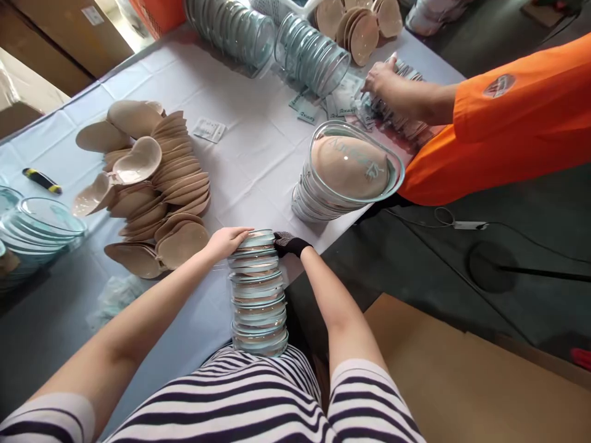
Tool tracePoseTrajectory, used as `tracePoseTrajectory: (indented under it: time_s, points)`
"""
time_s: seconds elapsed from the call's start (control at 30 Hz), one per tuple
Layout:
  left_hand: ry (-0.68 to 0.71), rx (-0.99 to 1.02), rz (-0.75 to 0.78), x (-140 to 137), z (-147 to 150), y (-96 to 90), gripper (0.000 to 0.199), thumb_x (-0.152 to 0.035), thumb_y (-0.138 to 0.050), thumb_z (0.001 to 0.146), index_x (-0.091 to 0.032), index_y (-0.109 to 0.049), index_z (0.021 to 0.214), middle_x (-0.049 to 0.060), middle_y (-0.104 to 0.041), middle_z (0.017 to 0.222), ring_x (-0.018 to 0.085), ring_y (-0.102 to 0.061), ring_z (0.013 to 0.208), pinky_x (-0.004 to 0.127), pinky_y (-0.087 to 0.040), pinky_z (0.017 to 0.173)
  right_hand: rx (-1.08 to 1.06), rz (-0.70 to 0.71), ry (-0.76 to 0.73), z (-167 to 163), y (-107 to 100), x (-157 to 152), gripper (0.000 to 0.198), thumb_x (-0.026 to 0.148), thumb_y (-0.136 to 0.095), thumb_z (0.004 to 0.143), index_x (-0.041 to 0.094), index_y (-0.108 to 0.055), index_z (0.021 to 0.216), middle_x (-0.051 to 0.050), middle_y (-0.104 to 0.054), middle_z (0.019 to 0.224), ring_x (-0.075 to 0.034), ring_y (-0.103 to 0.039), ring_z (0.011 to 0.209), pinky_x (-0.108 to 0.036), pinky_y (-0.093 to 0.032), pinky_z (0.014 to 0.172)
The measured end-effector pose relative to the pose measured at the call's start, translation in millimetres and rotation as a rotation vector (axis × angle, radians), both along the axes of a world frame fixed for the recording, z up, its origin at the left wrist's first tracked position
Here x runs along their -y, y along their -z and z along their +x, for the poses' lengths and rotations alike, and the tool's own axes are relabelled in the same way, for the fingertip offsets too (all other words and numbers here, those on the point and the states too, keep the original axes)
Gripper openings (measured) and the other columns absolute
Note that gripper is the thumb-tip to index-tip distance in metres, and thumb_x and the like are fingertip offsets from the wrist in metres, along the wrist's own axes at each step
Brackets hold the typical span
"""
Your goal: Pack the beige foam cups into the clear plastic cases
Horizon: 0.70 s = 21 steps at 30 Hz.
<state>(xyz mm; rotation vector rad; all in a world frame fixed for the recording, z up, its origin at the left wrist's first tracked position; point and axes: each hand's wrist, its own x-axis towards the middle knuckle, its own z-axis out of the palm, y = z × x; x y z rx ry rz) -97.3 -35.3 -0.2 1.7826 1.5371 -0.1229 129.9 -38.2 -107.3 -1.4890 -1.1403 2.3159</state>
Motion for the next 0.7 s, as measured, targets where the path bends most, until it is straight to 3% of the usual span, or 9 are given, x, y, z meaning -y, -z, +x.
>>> tracePoseTrajectory:
  time_s: [0.13,0.27,0.5,0.6,0.7]
  points:
    - [0.023,0.072,-0.073,-9,-4,3.0,0.041,-0.043,-0.042,0.095,-0.031,-0.069,0.123,-0.001,-0.071,0.121,0.023,-0.063,0.114,0.029,-0.047,0.096,-0.013,0.083,0.001,13,-7,0,0.026,0.036,-0.073,0.073,0.016,-0.057,0.078,0.002,-0.056,0.063,-0.012,-0.056,0.055,-0.021,-0.049,0.047]
    - [0.076,0.189,-0.177,-24,-6,4.9,0.043,-0.045,-0.047,0.092,-0.025,-0.072,0.119,0.001,-0.073,0.118,0.023,-0.065,0.109,0.026,-0.047,0.094,-0.013,0.146,0.034,20,-16,6,0.029,0.043,-0.065,0.08,0.016,-0.055,0.077,0.002,-0.053,0.065,-0.012,-0.056,0.055,-0.022,-0.05,0.05]
    - [0.113,0.157,-0.182,-33,-5,-2.2,0.04,-0.038,-0.048,0.091,-0.02,-0.074,0.116,0.004,-0.074,0.113,0.022,-0.066,0.103,0.024,-0.046,0.091,0.112,0.236,-0.062,21,-48,-5,0.024,0.038,-0.06,0.081,0.016,-0.054,0.074,0.0,-0.055,0.066,-0.014,-0.061,0.054,-0.021,-0.04,0.047]
    - [0.123,0.18,-0.186,-33,-3,-3.8,0.039,-0.037,-0.048,0.091,-0.02,-0.074,0.115,0.003,-0.074,0.111,0.021,-0.065,0.101,0.023,-0.046,0.09,0.057,0.32,-0.101,8,-68,-1,0.026,0.041,-0.054,0.085,0.016,-0.057,0.078,-0.002,-0.058,0.068,-0.014,-0.06,0.055,-0.022,-0.04,0.048]
    - [0.169,0.185,-0.255,-43,2,-1.8,0.038,-0.036,-0.051,0.089,-0.02,-0.075,0.113,0.002,-0.075,0.105,0.02,-0.065,0.096,0.023,-0.047,0.086,0.215,0.509,-0.177,-28,-79,4,0.022,0.037,-0.055,0.087,0.017,-0.064,0.083,-0.006,-0.066,0.077,-0.019,-0.063,0.069,-0.028,-0.048,0.065]
